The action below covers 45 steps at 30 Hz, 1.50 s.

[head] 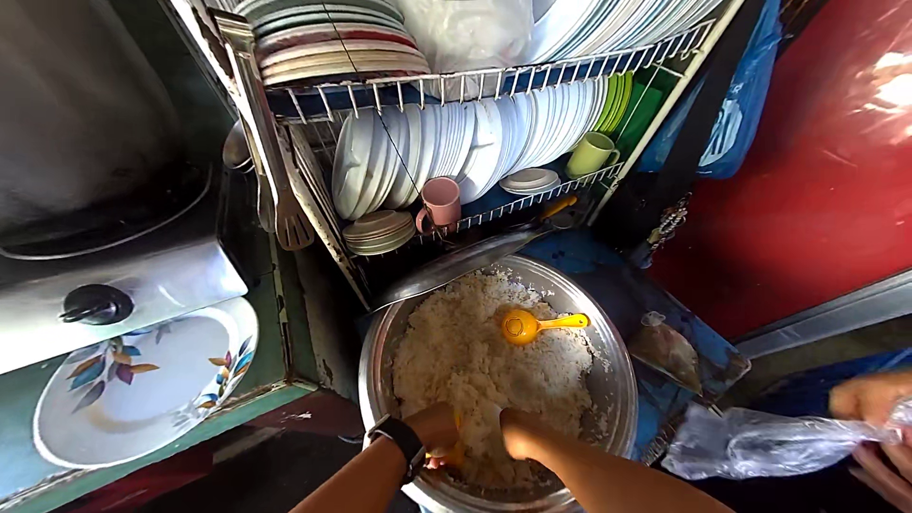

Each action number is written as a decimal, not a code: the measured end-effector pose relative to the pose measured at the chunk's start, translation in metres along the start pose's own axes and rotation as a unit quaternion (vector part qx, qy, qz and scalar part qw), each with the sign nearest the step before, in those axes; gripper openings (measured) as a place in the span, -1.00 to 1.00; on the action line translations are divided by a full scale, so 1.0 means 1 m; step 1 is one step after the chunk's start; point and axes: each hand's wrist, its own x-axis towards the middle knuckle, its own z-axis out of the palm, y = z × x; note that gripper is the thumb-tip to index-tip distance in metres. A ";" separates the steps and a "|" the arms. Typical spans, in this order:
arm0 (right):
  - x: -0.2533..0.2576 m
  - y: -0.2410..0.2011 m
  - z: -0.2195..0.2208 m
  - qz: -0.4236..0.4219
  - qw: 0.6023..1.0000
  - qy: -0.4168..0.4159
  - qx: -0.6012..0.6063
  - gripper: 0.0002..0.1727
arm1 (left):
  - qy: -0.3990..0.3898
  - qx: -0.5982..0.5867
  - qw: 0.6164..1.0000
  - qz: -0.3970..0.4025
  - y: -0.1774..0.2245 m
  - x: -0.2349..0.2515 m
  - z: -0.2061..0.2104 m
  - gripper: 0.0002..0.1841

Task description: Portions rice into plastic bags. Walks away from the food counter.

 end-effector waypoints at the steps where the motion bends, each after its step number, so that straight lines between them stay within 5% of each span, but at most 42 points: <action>1: 0.002 -0.004 0.000 -0.004 1.000 -0.005 0.013 -0.62 | 0.002 -0.022 1.000 0.001 -0.001 0.000 0.001 -0.76; 6: 0.001 -0.008 0.001 -0.055 0.990 0.077 0.101 -0.48 | 0.055 -0.152 0.986 0.044 -0.024 -0.010 0.005 -0.64; 10: -0.013 -0.004 -0.035 -0.041 0.970 0.233 0.057 -0.22 | 0.119 -0.393 0.905 0.110 -0.022 -0.010 0.000 -0.65; 15: 0.020 0.005 -0.051 -0.049 0.957 0.286 0.013 -0.24 | 0.171 -0.535 0.826 0.038 -0.001 0.052 0.007 -0.65; 20: 0.035 0.029 -0.063 -0.024 0.937 0.332 0.107 -0.37 | 0.188 -0.491 0.851 0.001 -0.003 0.080 0.007 -0.59; 28: 0.083 0.014 -0.053 -0.110 0.979 0.156 0.071 -0.43 | 0.196 -0.420 0.886 0.000 -0.001 0.091 0.011 -0.59; 35: 0.098 -0.009 -0.080 -0.105 0.987 0.116 0.025 -0.42 | 0.195 -0.393 0.899 -0.006 0.003 0.093 0.009 -0.56; 41: 0.078 0.018 -0.068 -0.137 0.984 0.104 0.045 -0.44 | 0.197 -0.393 0.898 0.018 0.000 0.095 0.012 -0.59; 45: 0.030 0.060 -0.068 -0.137 0.963 0.217 0.082 -0.45 | 0.225 -0.353 0.903 0.101 0.005 0.056 0.013 -0.62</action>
